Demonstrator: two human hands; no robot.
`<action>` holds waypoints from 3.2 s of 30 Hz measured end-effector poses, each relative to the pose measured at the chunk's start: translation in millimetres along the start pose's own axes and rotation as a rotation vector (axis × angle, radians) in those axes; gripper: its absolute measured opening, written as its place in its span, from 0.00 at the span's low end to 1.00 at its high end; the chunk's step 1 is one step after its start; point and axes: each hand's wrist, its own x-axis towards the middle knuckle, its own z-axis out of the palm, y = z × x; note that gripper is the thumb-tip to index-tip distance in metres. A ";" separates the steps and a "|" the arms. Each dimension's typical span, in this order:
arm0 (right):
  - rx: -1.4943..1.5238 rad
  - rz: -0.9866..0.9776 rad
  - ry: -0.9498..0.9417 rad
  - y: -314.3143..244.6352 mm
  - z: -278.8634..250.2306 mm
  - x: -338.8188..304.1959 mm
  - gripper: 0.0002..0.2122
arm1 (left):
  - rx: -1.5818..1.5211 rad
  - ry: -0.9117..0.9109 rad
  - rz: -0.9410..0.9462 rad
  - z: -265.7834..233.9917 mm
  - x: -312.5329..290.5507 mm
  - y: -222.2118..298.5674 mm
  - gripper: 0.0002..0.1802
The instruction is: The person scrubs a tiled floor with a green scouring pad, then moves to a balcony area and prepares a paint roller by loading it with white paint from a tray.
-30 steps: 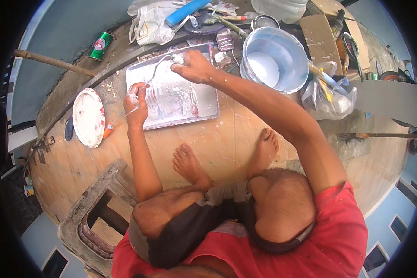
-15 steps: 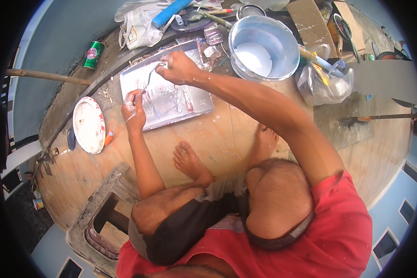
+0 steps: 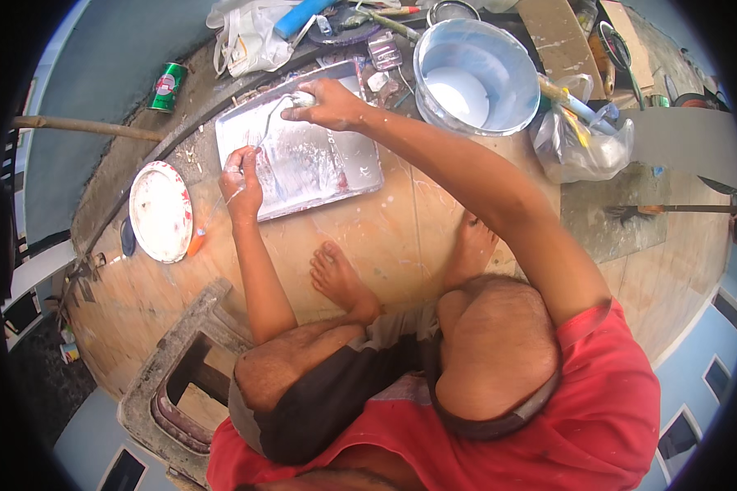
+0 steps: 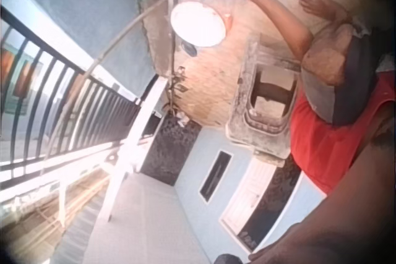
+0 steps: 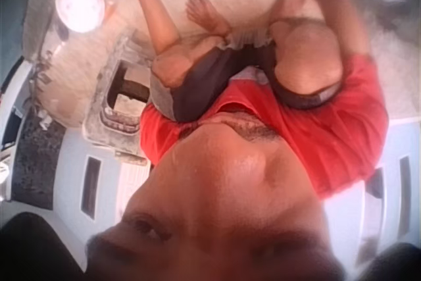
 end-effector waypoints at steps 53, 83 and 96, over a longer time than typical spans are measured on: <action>0.099 0.502 -0.002 23.2 -1.7 -151.1 0.12 | 0.151 0.064 -0.040 -83.1 29.0 36.1 0.16; 0.454 0.258 0.488 -88.7 -40.8 -202.5 0.19 | 0.703 0.068 0.665 -117.8 66.3 301.3 0.10; 0.712 0.176 0.404 -99.0 -53.1 -218.5 0.18 | 0.845 -0.050 0.936 -93.3 47.8 388.9 0.11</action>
